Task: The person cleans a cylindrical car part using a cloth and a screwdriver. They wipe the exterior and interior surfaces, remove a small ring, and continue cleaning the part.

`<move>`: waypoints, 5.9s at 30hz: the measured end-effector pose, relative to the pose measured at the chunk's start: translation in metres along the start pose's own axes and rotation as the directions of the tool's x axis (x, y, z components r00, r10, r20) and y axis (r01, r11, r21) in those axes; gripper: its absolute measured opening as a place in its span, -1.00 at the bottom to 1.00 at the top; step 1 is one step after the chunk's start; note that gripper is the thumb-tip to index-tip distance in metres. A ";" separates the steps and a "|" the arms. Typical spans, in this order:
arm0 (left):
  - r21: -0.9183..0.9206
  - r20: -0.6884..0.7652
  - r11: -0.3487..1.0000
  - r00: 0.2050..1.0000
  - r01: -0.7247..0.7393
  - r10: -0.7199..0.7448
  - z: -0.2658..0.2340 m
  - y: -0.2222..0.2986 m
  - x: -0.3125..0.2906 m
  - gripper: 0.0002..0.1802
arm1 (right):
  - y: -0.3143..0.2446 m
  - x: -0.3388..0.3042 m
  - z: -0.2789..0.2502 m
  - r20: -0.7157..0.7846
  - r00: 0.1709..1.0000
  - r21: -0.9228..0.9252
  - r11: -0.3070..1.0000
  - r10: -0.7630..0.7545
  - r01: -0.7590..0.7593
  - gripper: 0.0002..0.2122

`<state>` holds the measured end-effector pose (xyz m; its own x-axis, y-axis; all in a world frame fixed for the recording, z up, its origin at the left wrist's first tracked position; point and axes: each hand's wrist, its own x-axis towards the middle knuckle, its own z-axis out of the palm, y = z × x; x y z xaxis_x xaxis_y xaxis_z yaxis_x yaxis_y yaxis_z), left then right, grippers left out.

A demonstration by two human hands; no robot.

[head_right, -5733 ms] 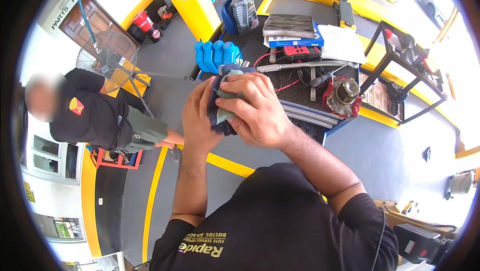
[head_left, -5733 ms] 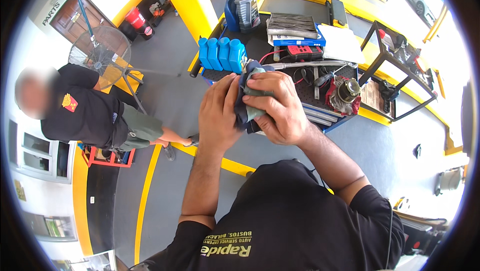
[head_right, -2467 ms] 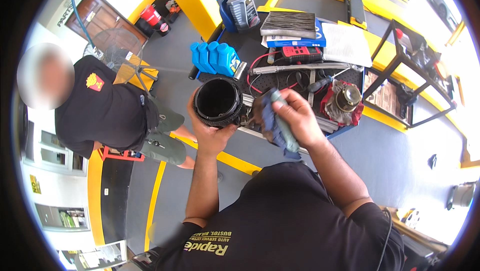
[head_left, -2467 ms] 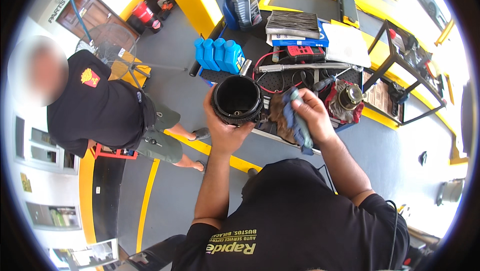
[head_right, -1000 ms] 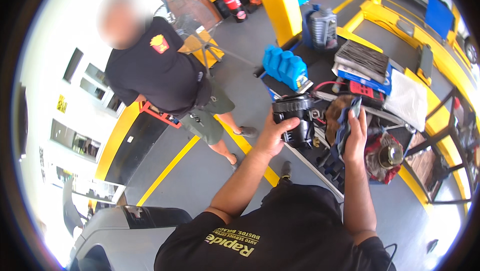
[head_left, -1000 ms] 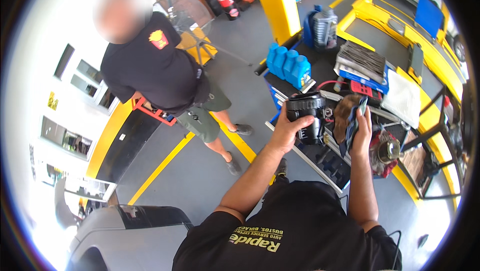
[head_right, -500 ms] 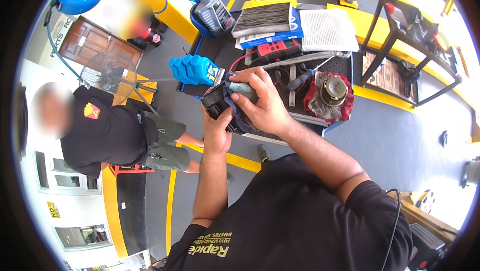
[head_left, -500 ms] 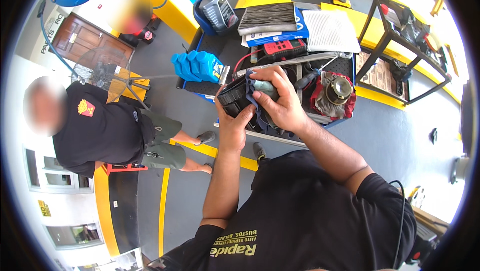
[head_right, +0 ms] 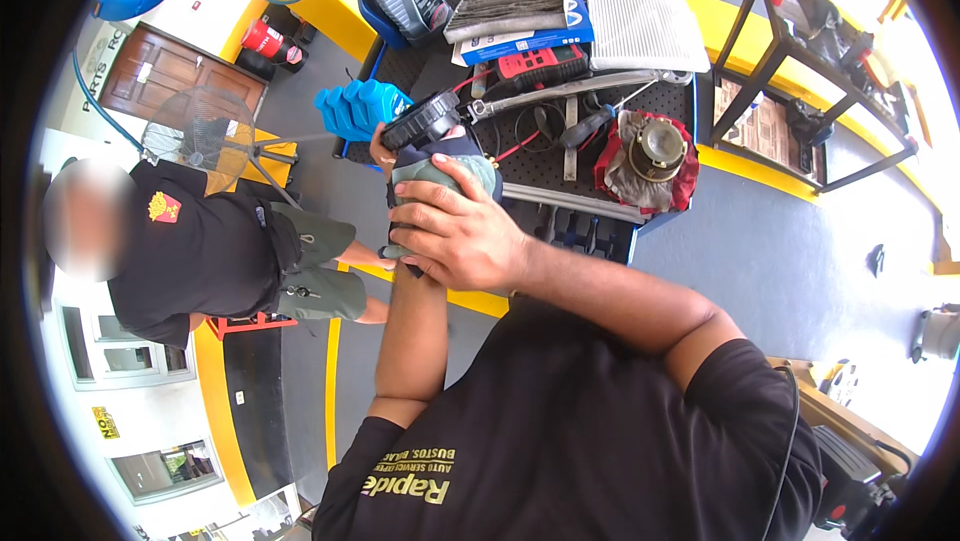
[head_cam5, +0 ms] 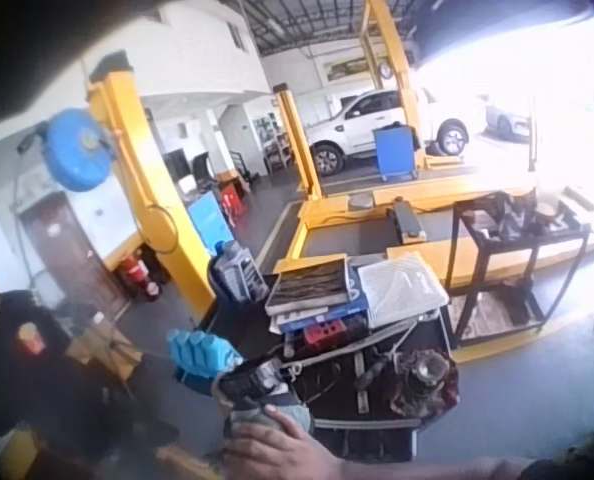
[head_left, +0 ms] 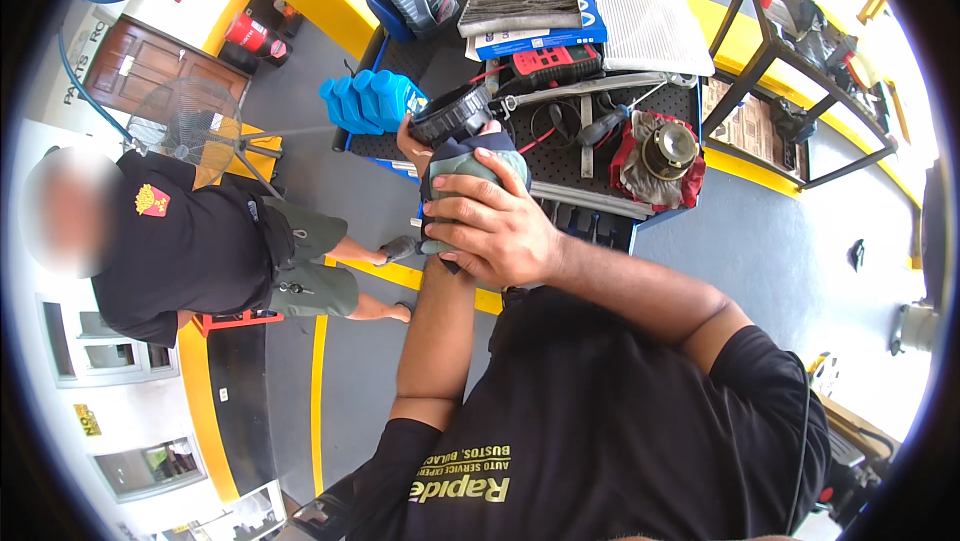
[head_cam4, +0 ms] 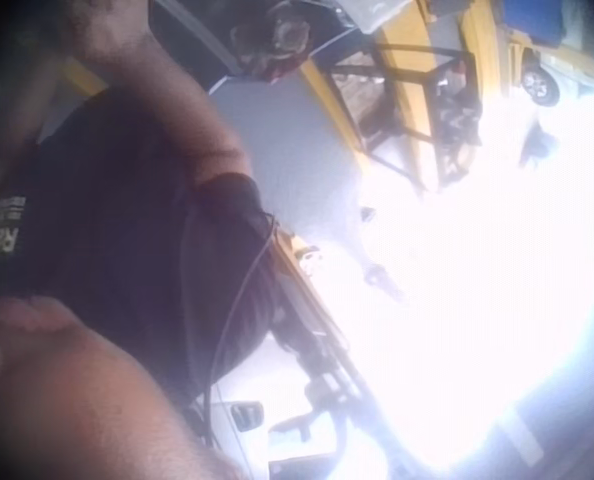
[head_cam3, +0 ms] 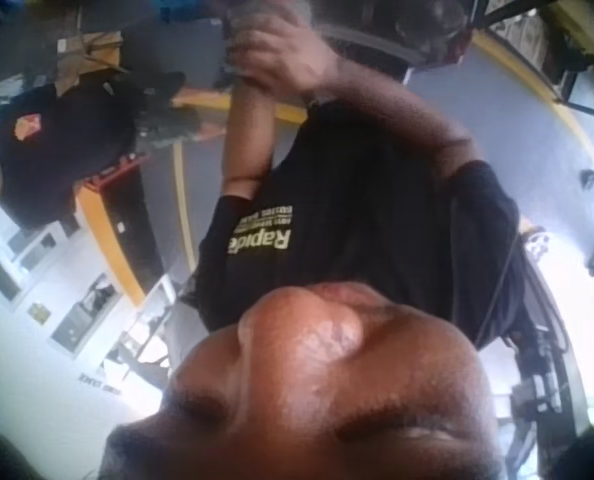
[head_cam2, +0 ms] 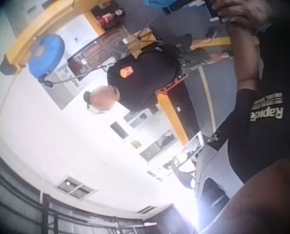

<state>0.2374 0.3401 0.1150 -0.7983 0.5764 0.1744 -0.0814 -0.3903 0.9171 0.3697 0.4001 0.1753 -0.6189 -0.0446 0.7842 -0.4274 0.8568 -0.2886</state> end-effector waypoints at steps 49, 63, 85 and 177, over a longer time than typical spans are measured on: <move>-0.249 -0.013 0.955 0.985 0.164 -0.172 0.043 0.039 -0.012 -0.23 | 0.044 -0.048 -0.070 -0.251 0.414 0.822 0.418 0.875 -0.386 -0.75; -0.215 -0.113 0.976 0.991 0.041 -0.067 0.044 0.050 -0.021 -0.35 | 0.029 -0.044 -0.051 -0.083 0.965 -0.073 0.964 0.249 -0.255 -0.49; 0.054 0.090 0.993 0.991 -0.105 0.099 0.048 0.058 -0.039 0.08 | 0.022 0.009 -0.077 -0.234 0.890 -0.158 0.887 0.392 -0.433 -0.74; 0.230 -0.113 0.940 0.953 -0.250 0.281 0.019 0.070 -0.050 0.11 | -0.026 -0.005 -0.033 -0.089 0.892 -0.077 0.890 0.443 -0.449 -0.47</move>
<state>0.2832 0.2980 0.1774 -0.8509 0.3587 0.3838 0.2606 -0.3461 0.9013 0.4058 0.3950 0.1972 -0.6828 0.3854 0.6207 -0.0517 0.8219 -0.5673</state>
